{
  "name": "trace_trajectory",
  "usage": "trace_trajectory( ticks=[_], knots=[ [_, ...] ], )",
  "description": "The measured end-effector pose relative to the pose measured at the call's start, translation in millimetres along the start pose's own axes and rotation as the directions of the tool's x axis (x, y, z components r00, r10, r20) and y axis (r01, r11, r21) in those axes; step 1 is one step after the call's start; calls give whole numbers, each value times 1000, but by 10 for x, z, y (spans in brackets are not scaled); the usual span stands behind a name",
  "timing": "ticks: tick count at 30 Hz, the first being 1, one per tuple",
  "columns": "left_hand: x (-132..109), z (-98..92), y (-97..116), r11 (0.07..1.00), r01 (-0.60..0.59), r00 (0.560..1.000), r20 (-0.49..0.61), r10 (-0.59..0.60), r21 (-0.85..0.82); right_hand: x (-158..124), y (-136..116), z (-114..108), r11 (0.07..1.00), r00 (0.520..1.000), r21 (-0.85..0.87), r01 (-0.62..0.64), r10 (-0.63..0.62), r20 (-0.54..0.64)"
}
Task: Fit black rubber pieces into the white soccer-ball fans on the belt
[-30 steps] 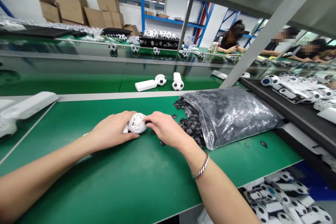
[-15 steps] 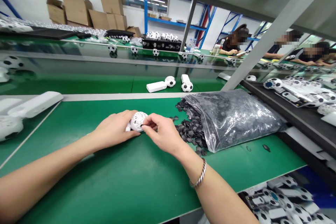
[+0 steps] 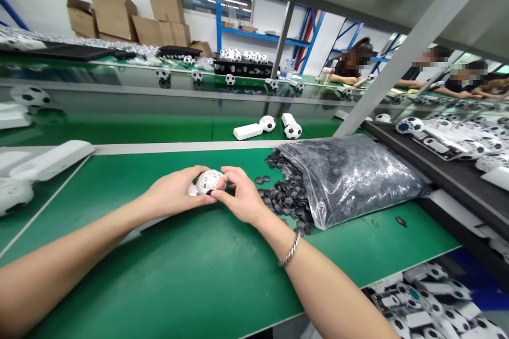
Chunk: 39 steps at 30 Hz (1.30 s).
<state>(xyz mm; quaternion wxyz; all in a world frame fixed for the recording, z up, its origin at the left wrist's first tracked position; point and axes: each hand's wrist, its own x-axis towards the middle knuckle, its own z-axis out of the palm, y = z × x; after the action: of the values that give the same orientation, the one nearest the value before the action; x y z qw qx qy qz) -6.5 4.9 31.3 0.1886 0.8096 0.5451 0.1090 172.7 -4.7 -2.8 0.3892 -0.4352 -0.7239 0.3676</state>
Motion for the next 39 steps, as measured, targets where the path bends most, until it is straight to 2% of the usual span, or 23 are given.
trace_trajectory(
  ticks=[3,7,10,12,14,16,19,22,25,27,29,30,32,36,39],
  knots=[
    [3,9,-13,1000,-1,1000,-15,1,-7,1,10,33,996,999,87,-37,35,21],
    [-2,21,0,1000,27,999,-24,-27,6,31,1,22,999,1000,32,-8,8,12],
    [-3,17,22,999,23,1000,8,-23,-22,84,-1,-150,1000,1000,-17,-14,13,-6],
    [5,10,25,1000,-9,999,37,9,-10,107,8,-331,985,995,-167,-48,33,-89],
    [22,4,10,996,-65,997,44,62,64,105,25,-501,918,988,-379,-114,64,-141],
    [41,4,-20,979,-114,993,26,112,169,84,47,-607,837,987,-523,-160,121,-109],
    [57,18,-68,951,-144,988,-11,152,274,50,73,-637,775,974,-600,-201,226,-35],
    [55,35,-92,946,-143,987,-26,157,290,27,64,-600,722,949,-649,-239,316,3],
    [49,46,-94,947,-152,985,-30,167,284,5,12,-553,648,943,-736,-197,330,39],
    [48,48,-95,947,-157,984,-38,174,282,-12,-33,-518,578,951,-803,-146,304,46],
    [51,48,-103,944,-157,981,-62,183,289,-26,-74,-486,546,964,-830,-108,263,47],
    [55,47,-112,942,-158,979,-77,189,297,-30,-91,-473,564,971,-820,-97,236,47],
    [70,44,-139,936,-170,973,-96,208,307,-34,-116,-454,665,984,-743,-79,172,49],
    [117,35,-216,933,-240,962,-61,266,267,-27,-146,-410,914,995,-405,-26,63,79],
    [140,26,-253,931,-279,955,-37,295,236,-21,-161,-359,974,996,-225,1,19,89]
  ],
)
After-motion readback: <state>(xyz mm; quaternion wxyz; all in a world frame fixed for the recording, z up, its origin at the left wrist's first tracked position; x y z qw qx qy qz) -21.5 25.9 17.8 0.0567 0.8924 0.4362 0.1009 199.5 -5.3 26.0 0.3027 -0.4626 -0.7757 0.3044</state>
